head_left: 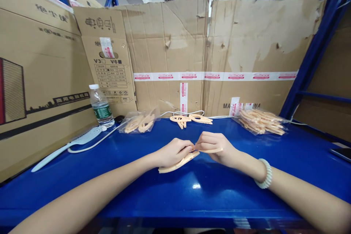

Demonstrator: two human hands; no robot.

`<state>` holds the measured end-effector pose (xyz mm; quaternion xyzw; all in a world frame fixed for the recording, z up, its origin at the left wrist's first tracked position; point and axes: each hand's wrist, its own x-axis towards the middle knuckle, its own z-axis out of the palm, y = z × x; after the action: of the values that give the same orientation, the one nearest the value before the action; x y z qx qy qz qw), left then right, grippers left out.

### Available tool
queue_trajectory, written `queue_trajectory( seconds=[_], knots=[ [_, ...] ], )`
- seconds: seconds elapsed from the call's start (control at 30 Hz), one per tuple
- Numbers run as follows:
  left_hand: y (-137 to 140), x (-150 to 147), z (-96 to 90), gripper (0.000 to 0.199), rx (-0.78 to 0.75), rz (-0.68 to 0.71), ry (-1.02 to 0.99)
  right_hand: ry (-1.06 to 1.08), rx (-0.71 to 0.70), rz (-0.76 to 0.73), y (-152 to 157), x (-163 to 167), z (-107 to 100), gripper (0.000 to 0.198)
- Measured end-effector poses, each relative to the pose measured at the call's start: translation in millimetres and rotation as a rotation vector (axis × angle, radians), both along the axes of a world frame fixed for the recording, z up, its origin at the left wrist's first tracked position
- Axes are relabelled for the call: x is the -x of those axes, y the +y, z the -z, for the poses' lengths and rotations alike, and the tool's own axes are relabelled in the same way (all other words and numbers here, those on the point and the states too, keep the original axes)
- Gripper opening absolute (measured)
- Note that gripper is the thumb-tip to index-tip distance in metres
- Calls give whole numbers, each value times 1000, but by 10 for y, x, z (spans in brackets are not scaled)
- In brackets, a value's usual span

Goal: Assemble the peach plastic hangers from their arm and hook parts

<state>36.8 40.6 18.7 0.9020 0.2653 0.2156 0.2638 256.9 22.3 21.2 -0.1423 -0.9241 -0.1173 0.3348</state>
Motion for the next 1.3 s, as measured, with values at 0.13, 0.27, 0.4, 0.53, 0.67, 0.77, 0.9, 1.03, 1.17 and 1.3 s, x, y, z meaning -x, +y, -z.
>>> queue_trajectory(
  seconds=[0.13, 0.27, 0.4, 0.53, 0.67, 0.77, 0.9, 1.03, 1.17, 1.3],
  knots=[
    [13, 1, 12, 29, 72, -3, -29, -52, -104, -15, -10, 23, 12, 33],
    [30, -9, 40, 35, 236, 1, -123, -31, -125, -24, -99, 39, -78, 23],
    [83, -37, 97, 39, 497, 18, -252, 276, 238, 119, -44, -120, -275, 22],
    [166, -60, 111, 29, 677, -43, -432, 290, 537, 343, 213, -431, -349, 19],
    [239, -36, 78, 22, 803, -121, -553, 140, 888, 522, 401, -646, -248, 15],
    [274, -7, 54, 22, 886, -175, -608, 88, 1062, 630, 426, -668, -184, 42],
    [290, 8, 30, 24, 956, -221, -663, 54, 1135, 716, 389, -594, -166, 50],
    [289, 3, 16, 24, 992, -247, -698, 3, 1115, 763, 355, -529, -161, 44],
    [292, 4, 12, 25, 1018, -257, -727, -66, 1038, 800, 345, -523, -177, 33],
    [294, 7, 19, 26, 1036, -256, -766, -49, 780, 810, 260, -441, -245, 22]
  ],
)
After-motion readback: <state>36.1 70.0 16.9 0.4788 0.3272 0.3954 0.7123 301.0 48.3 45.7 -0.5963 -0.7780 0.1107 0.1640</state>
